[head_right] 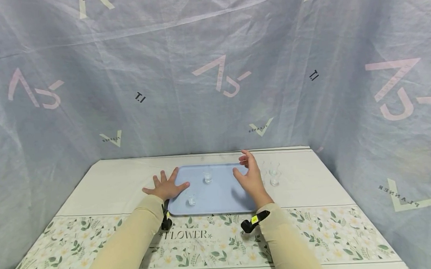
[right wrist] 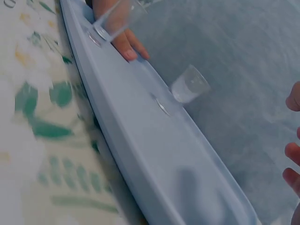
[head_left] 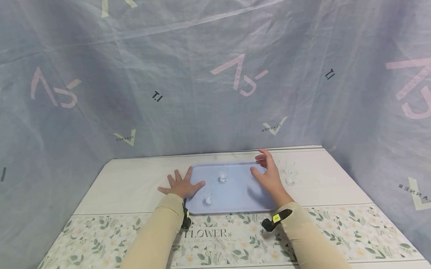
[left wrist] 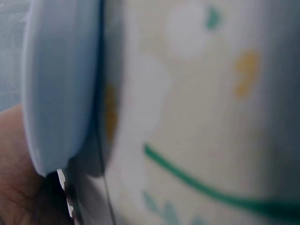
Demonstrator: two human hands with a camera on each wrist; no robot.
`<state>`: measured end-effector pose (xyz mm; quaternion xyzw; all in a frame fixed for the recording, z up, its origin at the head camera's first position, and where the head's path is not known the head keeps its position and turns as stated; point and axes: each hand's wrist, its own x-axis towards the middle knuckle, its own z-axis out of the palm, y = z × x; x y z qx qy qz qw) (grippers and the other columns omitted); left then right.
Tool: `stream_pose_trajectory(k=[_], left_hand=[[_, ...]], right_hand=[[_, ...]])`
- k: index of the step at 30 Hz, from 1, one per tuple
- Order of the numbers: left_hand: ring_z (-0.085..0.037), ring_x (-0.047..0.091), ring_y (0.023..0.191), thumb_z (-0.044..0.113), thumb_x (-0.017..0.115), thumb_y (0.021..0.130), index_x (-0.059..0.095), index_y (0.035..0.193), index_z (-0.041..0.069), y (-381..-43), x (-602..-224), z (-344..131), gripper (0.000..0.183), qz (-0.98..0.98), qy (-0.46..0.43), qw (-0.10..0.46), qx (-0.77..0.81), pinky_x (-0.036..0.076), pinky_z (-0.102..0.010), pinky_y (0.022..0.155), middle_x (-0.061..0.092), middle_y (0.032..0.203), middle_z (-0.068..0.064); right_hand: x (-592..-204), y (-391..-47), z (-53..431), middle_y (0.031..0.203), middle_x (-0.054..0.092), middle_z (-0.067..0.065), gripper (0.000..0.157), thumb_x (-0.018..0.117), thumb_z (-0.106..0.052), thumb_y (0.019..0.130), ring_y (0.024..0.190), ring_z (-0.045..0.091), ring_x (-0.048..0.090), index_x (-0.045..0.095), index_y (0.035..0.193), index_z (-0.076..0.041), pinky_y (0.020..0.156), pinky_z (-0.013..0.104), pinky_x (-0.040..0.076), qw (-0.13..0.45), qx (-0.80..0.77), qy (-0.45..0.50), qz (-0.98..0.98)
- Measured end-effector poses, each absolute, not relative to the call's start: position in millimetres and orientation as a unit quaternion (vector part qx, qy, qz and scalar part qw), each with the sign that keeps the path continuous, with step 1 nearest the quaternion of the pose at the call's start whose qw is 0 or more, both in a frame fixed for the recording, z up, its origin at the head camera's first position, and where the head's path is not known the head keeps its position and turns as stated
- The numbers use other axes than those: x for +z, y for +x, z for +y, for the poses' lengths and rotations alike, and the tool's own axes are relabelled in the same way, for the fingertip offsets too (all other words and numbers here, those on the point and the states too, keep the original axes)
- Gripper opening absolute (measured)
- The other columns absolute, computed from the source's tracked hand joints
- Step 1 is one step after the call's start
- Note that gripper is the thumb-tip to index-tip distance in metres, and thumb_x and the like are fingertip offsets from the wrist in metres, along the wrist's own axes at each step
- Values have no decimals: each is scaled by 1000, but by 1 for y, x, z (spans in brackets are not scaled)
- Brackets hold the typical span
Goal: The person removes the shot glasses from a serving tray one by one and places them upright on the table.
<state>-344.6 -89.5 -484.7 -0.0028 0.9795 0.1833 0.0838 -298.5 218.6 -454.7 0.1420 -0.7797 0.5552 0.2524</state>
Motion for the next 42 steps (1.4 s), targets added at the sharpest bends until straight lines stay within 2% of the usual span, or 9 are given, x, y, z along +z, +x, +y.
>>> stream_pose_trajectory(k=[6, 14, 23, 30, 37, 42], left_hand=[[-52, -7, 150, 76, 49, 91, 12, 164, 31, -344, -484, -90, 94, 979, -4, 86, 183, -1, -87, 101, -2, 167, -24], [-53, -8, 150, 76, 50, 90, 12, 164, 31, -346, -487, -92, 95, 979, -6, 82, 188, -2, -88, 100, -2, 167, -25], [-53, -10, 150, 77, 49, 90, 10, 164, 32, -353, -493, -94, 96, 978, -11, 88, 187, -3, -89, 98, -4, 167, -25], [-53, -8, 150, 77, 50, 90, 12, 164, 32, -354, -494, -93, 95, 979, -10, 86, 185, -2, -88, 99, -3, 167, -25], [-52, -8, 150, 78, 50, 88, 12, 164, 32, -354, -494, -91, 97, 979, -12, 88, 182, -1, -88, 100, -2, 167, -24], [-52, -9, 150, 79, 50, 88, 11, 164, 33, -355, -495, -91, 97, 979, -13, 88, 182, -3, -88, 100, -4, 167, -24]], right_hand=[[-463, -309, 203, 121, 55, 36, 68, 69, 13, 85, 114, 57, 54, 39, 145, 9, 102, 65, 41, 241, 559, 149, -779], [-491, -339, 192, 129, 55, 26, 76, 74, 4, 86, 120, 46, 55, 35, 151, -7, 102, 59, 45, 187, 572, 131, -788], [-500, -349, 171, 130, 55, 28, 79, 75, 2, 86, 119, 47, 57, 33, 152, -12, 98, 54, 51, 142, 582, 144, -788], [-509, -351, 155, 129, 55, 34, 80, 76, 6, 84, 116, 49, 58, 34, 152, -6, 96, 59, 50, 129, 593, 165, -778], [-510, -352, 145, 127, 59, 28, 78, 78, 3, 85, 112, 40, 62, 38, 149, -15, 95, 51, 53, 131, 568, 156, -797], [-512, -354, 143, 124, 62, 26, 76, 76, 3, 86, 110, 39, 63, 38, 150, -12, 94, 51, 54, 140, 551, 156, -808]])
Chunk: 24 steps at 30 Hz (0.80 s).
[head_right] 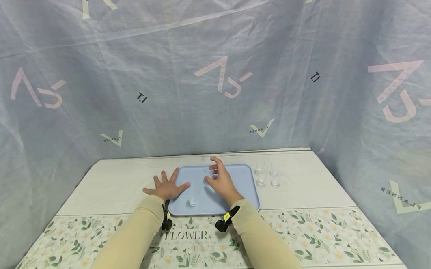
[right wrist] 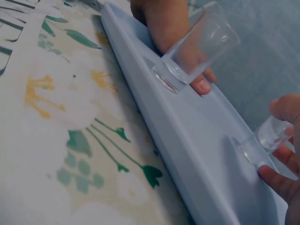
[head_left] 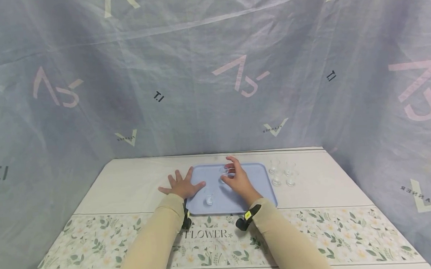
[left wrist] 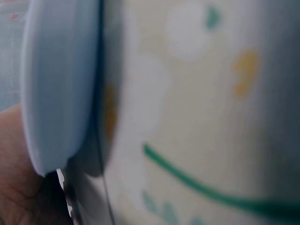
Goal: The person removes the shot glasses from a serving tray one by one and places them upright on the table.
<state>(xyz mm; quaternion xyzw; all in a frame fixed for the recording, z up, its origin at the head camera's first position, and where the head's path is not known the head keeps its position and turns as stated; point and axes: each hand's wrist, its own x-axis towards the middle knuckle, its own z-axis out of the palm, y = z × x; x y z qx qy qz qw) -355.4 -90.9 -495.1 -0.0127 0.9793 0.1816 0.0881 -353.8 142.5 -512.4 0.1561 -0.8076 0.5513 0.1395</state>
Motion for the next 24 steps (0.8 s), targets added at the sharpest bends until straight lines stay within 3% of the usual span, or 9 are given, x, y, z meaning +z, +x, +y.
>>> stream_pose_trajectory(k=[17, 24], left_hand=[[-52, -7, 150, 77, 50, 90, 12, 164, 32, -349, -492, -91, 95, 980, -13, 85, 178, -1, -87, 101, -2, 167, -24], [-52, -8, 150, 79, 50, 89, 11, 164, 33, -352, -492, -90, 97, 979, -14, 89, 180, -2, -87, 101, -3, 167, -24]], right_hand=[[-513, -354, 142, 119, 63, 22, 71, 72, 5, 89, 108, 37, 65, 39, 149, -14, 90, 47, 56, 151, 542, 169, -809], [-499, -347, 143, 119, 62, 26, 71, 72, 6, 88, 107, 38, 65, 40, 149, -13, 90, 50, 56, 154, 547, 175, -804]])
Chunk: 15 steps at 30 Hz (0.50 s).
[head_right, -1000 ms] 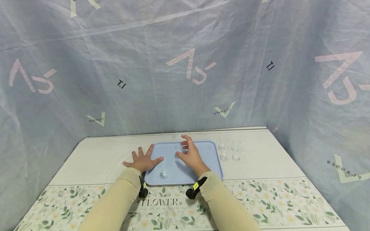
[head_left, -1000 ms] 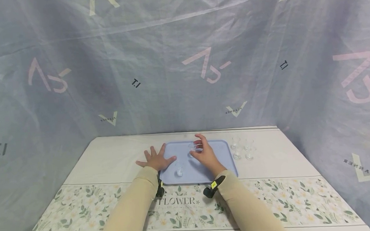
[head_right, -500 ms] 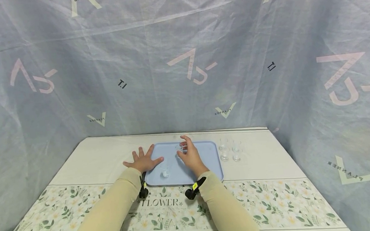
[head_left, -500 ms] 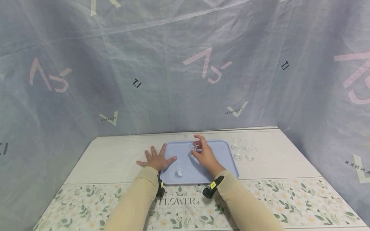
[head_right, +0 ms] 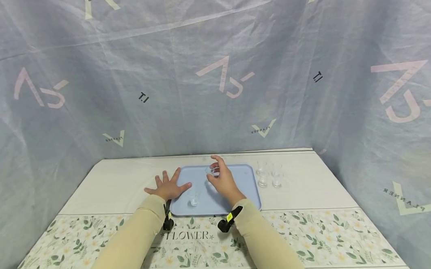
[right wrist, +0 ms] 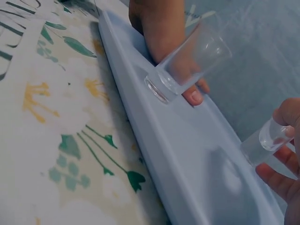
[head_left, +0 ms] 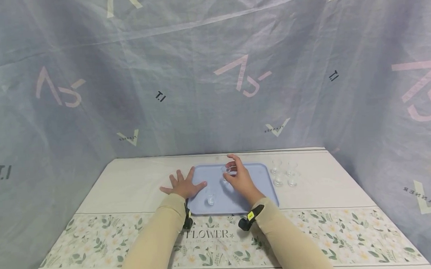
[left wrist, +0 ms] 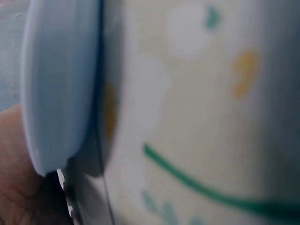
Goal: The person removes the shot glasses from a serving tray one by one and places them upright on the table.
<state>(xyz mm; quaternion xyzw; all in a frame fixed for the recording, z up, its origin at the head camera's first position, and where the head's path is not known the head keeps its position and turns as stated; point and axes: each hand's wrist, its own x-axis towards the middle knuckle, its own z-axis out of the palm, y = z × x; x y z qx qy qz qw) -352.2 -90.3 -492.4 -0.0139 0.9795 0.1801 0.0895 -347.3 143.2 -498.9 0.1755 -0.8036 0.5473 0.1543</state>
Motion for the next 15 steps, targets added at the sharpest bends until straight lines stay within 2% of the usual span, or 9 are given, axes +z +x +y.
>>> stream_pose_trajectory(k=[8, 15], left_hand=[[-51, -11, 150, 81, 48, 88, 7, 164, 35, -358, -499, -92, 97, 980, -11, 95, 176, -3, -88, 99, -6, 168, -23], [-52, -12, 150, 81, 48, 88, 7, 164, 36, -359, -499, -93, 97, 978, -4, 93, 185, -5, -89, 97, -7, 167, -23]], right_hand=[[-493, -342, 152, 116, 63, 20, 72, 73, 3, 87, 104, 33, 66, 40, 149, -14, 87, 45, 58, 164, 528, 173, -815], [-488, -334, 168, 115, 62, 23, 71, 72, 5, 86, 102, 34, 67, 43, 147, -14, 87, 44, 58, 168, 541, 165, -808]])
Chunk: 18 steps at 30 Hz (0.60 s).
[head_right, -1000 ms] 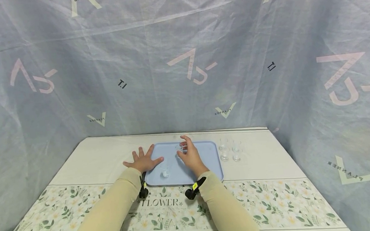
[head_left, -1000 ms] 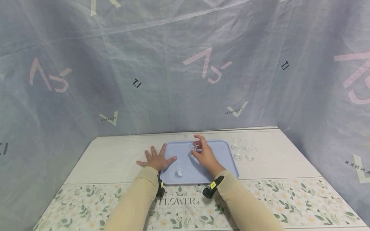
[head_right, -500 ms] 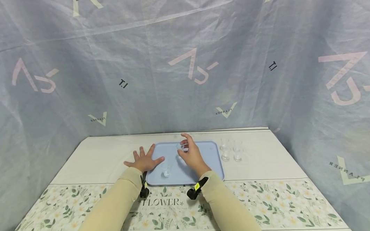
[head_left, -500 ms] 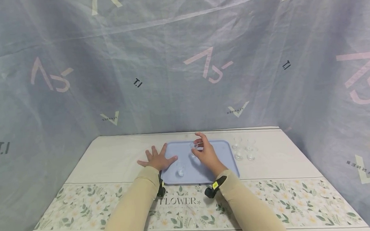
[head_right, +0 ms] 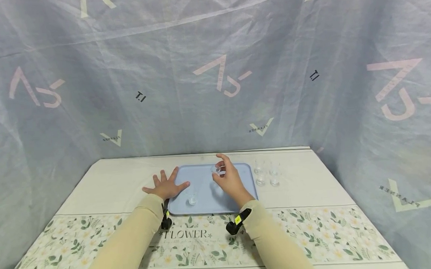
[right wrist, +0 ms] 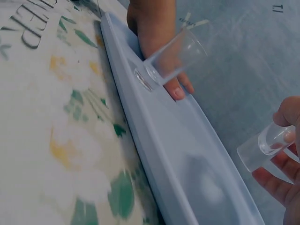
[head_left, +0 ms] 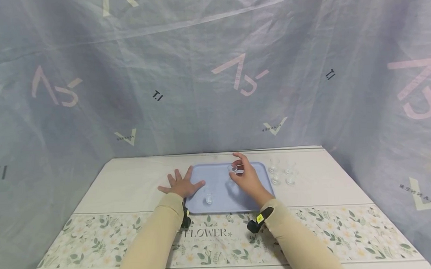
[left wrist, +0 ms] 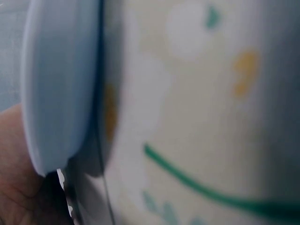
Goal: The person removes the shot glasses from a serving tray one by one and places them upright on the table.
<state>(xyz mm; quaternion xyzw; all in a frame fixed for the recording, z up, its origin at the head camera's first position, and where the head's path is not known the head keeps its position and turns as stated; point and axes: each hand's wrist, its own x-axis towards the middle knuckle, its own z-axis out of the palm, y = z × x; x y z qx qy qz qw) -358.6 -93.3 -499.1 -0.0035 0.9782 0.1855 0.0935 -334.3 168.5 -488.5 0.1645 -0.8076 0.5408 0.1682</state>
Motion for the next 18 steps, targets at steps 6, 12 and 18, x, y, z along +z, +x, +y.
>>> stream_pose_trajectory(k=[6, 12, 18], left_hand=[[-53, -11, 149, 80, 48, 89, 8, 164, 35, -357, -497, -93, 96, 979, -3, 91, 183, -5, -89, 97, -6, 167, -24], [-53, -11, 149, 78, 49, 89, 9, 164, 34, -353, -494, -91, 96, 978, -3, 92, 189, -5, -89, 97, -6, 167, -24], [-54, -11, 149, 78, 50, 89, 10, 164, 33, -354, -495, -92, 96, 978, 1, 86, 188, -5, -89, 97, -5, 167, -25]], right_hand=[[-489, -329, 185, 117, 62, 21, 73, 73, 3, 86, 104, 34, 67, 41, 149, -14, 88, 43, 58, 165, 527, 143, -821], [-491, -323, 202, 113, 63, 20, 72, 73, 5, 84, 102, 38, 67, 42, 148, -9, 87, 46, 58, 182, 526, 146, -818], [-492, -318, 218, 113, 62, 18, 73, 74, 6, 83, 103, 37, 67, 43, 146, -13, 87, 50, 58, 188, 515, 143, -824]])
